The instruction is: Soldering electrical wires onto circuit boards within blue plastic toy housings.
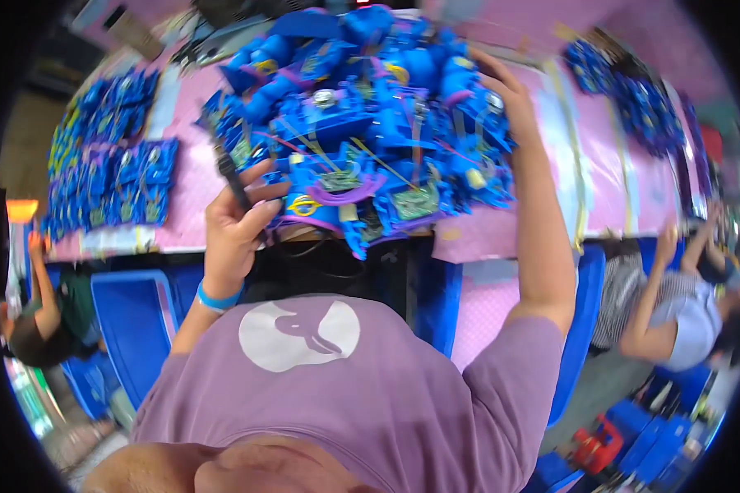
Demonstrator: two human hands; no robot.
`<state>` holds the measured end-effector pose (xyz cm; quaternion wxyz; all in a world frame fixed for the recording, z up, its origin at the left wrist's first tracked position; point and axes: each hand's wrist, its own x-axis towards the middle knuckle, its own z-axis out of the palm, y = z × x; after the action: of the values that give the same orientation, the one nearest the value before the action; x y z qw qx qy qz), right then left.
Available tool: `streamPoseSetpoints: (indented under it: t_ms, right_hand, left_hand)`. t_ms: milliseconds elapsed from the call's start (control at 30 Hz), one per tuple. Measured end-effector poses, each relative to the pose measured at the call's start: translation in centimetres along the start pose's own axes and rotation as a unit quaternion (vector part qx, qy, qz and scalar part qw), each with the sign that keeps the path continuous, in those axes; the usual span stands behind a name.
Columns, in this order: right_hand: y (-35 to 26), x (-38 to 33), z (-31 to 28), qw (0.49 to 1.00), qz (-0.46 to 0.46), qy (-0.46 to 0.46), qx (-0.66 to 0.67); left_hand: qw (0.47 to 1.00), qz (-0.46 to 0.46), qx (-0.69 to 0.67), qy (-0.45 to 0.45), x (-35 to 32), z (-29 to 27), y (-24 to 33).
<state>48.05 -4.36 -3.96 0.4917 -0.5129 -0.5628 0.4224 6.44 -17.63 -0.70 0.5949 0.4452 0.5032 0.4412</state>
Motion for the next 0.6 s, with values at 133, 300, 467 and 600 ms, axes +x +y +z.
streamPoseSetpoints:
  t_ms: [133,300,467,600]
  right_hand:
    - [1.5,1.5,-1.9,0.996,-0.068,-0.013,-0.056]
    - [-1.7,-0.5,-2.5,0.991,-0.060,0.122,-0.023]
    - [-12.5,-9.0,4.4,0.920,-0.266,0.266,-0.113]
    - [-15.0,-15.5,17.7,0.848,-0.398,-0.050,-0.346]
  left_hand:
    - [0.999,0.025,-0.030,-0.036,0.2,-1.2,-0.1]
    - [0.998,0.042,-0.045,-0.027,-1.9,-3.9,1.7]
    - [0.993,0.063,-0.086,-0.044,-3.5,-5.4,2.7]
    - [0.979,0.098,-0.129,-0.123,-5.3,-4.4,2.7]
